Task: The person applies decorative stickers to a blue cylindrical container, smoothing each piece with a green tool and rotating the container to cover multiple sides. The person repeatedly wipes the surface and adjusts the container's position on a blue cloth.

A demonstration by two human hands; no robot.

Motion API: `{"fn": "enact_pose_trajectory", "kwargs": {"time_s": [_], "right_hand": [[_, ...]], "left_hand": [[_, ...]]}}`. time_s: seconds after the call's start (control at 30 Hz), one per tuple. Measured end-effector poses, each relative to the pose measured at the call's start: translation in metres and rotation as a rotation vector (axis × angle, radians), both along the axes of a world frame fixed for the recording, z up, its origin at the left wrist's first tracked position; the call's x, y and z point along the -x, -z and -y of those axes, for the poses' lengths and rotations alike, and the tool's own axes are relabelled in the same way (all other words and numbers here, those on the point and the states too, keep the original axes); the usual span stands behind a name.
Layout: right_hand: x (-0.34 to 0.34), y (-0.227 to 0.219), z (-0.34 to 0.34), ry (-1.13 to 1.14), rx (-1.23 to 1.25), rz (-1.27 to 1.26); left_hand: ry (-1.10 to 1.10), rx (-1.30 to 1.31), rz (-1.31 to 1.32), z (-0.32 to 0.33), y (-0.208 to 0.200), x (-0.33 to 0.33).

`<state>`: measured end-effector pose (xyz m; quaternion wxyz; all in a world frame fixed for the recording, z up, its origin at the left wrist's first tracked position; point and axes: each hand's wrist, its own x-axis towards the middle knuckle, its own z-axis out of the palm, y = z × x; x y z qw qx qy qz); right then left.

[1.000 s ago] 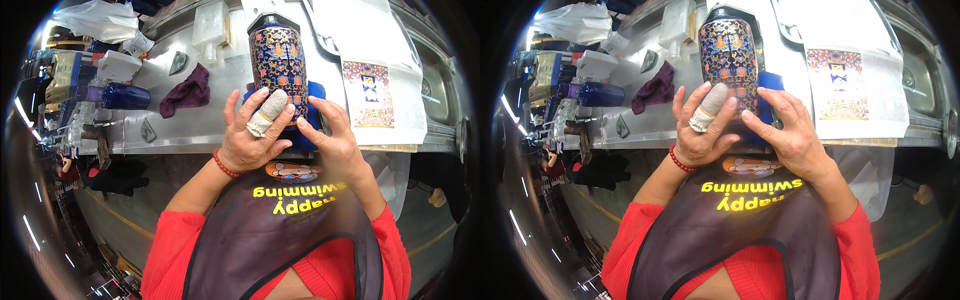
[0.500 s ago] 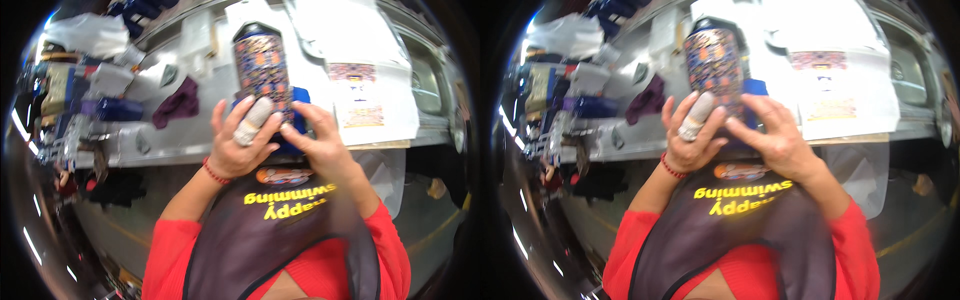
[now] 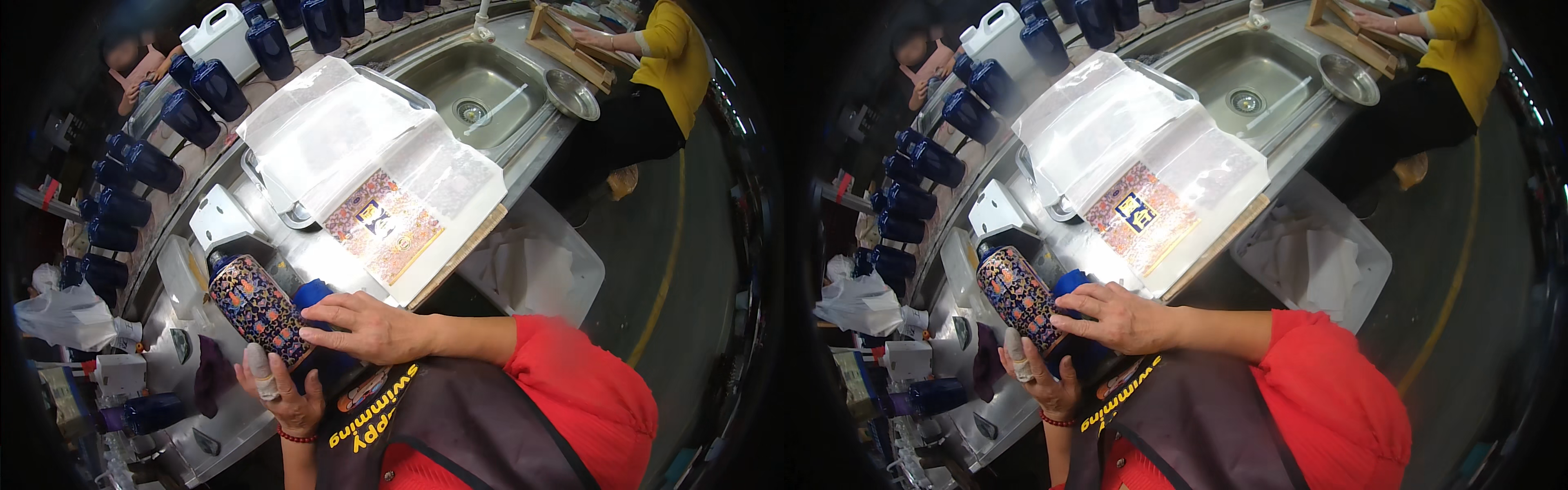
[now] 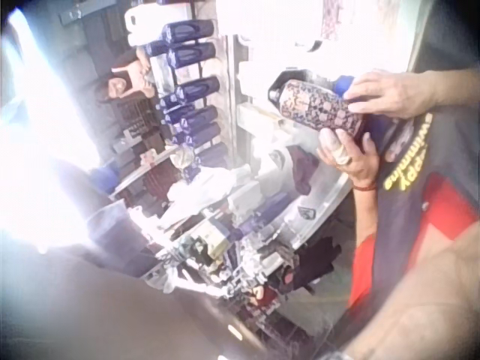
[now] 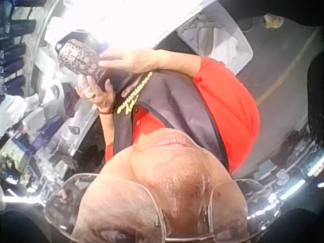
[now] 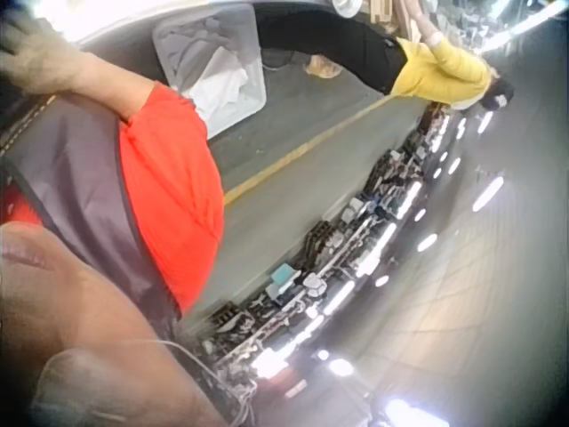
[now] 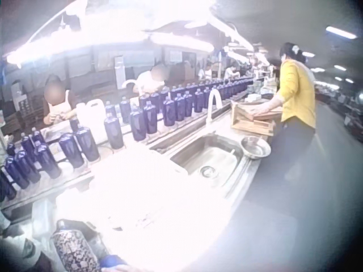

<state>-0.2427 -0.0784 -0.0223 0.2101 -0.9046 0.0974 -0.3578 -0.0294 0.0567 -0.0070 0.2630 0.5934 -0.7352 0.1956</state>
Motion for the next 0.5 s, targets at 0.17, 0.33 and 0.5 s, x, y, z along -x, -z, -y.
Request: {"fn": "enact_pose_trajectory", "kwargs": {"time_s": [0.17, 0.33, 0.5], "right_hand": [[-0.006, 0.005, 0.002, 0.074, -0.122, -0.002], [-0.016, 0.01, -0.007, 0.113, -0.122, 0.009], [-0.02, 0.015, -0.01, 0.167, -0.056, 0.03]], "left_hand": [[-0.142, -0.151, -0.264, 0.01, 0.005, 0.006], [-0.076, -0.123, -0.508, 0.011, 0.015, 0.006], [-0.03, -0.092, -0.563, 0.01, 0.022, 0.009]]}}
